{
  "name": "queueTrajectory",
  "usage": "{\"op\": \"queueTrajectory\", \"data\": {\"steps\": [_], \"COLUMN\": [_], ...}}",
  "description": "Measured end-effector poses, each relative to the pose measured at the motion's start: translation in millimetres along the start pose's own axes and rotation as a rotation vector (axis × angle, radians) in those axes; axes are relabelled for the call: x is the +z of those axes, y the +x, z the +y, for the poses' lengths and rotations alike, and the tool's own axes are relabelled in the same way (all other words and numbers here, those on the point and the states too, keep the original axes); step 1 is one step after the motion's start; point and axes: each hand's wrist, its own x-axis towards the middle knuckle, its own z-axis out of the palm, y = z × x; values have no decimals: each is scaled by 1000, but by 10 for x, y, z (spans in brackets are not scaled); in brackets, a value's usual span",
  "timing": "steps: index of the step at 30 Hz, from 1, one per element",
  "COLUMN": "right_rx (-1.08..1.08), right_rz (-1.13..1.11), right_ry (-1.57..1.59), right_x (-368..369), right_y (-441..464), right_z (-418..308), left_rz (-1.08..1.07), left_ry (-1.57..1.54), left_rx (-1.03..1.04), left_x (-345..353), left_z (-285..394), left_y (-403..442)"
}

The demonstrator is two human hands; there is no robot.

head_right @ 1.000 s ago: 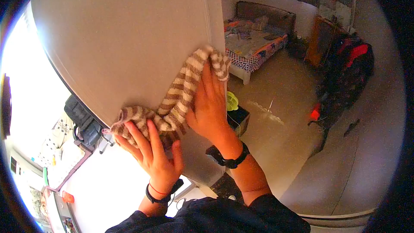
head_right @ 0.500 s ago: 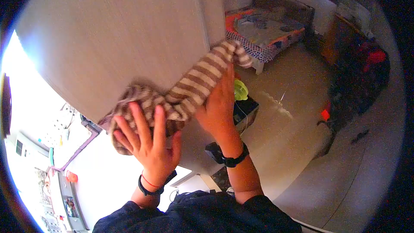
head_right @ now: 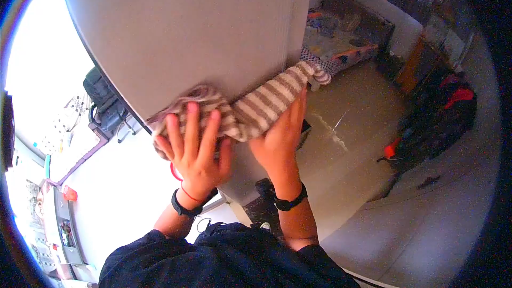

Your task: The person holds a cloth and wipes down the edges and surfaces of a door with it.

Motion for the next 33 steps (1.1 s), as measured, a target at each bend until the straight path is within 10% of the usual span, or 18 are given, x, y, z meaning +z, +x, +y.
{"op": "queueTrajectory", "data": {"steps": [12,33], "right_rx": [-208,512], "right_rz": [-257,73], "right_ry": [54,413], "right_x": [485,356], "right_y": [-463,-580], "right_z": [-832,-587], "left_rz": [-50,-35], "left_ry": [-622,-689], "left_rx": [-294,-137], "left_x": [210,-172], "left_z": [-578,-525], "left_y": [-814,-726]}}
